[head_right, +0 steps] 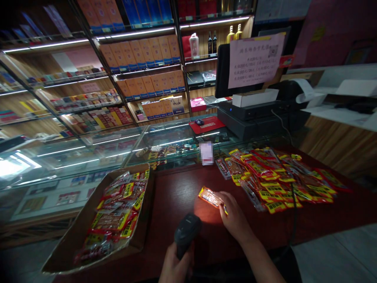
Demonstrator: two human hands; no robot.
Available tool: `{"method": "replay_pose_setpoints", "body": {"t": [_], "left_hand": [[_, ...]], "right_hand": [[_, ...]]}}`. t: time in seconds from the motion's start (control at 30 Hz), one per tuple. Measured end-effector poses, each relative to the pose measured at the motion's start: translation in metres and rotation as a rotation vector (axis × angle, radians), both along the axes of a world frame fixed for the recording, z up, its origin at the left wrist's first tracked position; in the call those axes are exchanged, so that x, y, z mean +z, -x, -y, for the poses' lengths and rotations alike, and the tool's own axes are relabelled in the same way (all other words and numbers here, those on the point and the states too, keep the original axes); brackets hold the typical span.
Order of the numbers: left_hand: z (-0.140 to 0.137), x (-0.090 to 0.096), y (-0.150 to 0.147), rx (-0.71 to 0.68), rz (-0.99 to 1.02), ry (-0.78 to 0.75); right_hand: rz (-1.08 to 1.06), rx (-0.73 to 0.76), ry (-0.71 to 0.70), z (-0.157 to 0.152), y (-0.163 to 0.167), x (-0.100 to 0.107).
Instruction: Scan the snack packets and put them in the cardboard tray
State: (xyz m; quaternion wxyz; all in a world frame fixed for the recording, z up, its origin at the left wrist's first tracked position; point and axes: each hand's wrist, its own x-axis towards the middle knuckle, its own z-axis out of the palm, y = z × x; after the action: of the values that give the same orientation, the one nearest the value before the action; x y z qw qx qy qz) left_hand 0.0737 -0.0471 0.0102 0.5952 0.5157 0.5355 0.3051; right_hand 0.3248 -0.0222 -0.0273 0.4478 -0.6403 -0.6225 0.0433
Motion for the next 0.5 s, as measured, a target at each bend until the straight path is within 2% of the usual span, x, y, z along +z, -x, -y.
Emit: {"method": "replay_pose_setpoints", "body": {"t": [0.2, 0.5], "left_hand": [[-0.001, -0.002, -0.001, -0.007, 0.048, 0.018], [0.003, -0.003, -0.001, 0.072, 0.095, -0.003]], "right_hand": [[-0.035, 0.008, 0.021, 0.001, -0.001, 0.002], [-0.058, 0.015, 0.036, 0.004, 0.002, 0.01]]}}
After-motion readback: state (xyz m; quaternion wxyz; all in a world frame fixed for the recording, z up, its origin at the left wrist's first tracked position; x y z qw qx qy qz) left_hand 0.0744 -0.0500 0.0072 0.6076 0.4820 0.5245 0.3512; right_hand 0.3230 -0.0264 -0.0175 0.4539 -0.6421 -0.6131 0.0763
